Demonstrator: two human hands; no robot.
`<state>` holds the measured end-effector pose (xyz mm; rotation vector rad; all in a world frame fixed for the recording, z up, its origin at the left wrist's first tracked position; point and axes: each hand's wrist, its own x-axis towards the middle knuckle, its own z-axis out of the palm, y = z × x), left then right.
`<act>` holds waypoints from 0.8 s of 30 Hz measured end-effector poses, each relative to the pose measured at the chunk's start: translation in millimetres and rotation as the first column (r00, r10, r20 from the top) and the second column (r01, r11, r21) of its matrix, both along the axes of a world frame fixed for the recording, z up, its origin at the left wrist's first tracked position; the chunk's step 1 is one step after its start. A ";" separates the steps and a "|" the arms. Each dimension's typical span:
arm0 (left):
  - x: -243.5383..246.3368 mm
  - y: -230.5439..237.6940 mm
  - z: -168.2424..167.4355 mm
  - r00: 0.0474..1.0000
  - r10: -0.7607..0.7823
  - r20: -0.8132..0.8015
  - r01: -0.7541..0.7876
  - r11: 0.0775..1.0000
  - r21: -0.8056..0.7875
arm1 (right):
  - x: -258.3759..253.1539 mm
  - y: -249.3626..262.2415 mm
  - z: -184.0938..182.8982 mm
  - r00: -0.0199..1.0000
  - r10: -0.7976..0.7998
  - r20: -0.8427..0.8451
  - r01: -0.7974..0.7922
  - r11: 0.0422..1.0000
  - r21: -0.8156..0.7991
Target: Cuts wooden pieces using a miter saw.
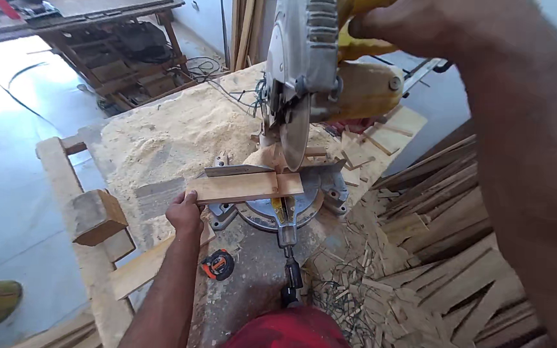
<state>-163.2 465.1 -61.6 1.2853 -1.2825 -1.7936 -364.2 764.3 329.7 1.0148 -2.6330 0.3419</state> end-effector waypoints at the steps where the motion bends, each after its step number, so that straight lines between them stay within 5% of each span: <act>1: -0.1 0.4 0.0 1.000 -0.005 -0.001 0.005 1.000 0.001 | 8.8 -1.8 3.7 1.000 0.011 0.013 -0.012 0.997 0.070; 4: 1.0 -1.6 -3.4 1.000 -0.004 -0.001 0.004 1.000 0.000 | 49.4 -0.8 2.0 0.994 -0.097 0.042 0.069 0.894 0.442; 7: 3.2 -1.8 -5.2 1.000 -0.007 0.007 0.007 1.000 0.014 | 84.7 10.9 -38.7 0.963 -0.170 0.208 0.016 0.809 0.588; 12: 2.4 -5.2 -6.7 1.000 -0.016 0.005 0.016 1.000 0.005 | 131.1 31.4 -108.0 0.977 -0.213 -0.003 0.182 0.831 0.526; 24: -3.8 1.3 -12.0 1.000 -0.006 0.025 0.007 1.000 -0.028 | 148.5 51.6 -178.1 0.958 0.008 -0.285 0.079 0.953 0.294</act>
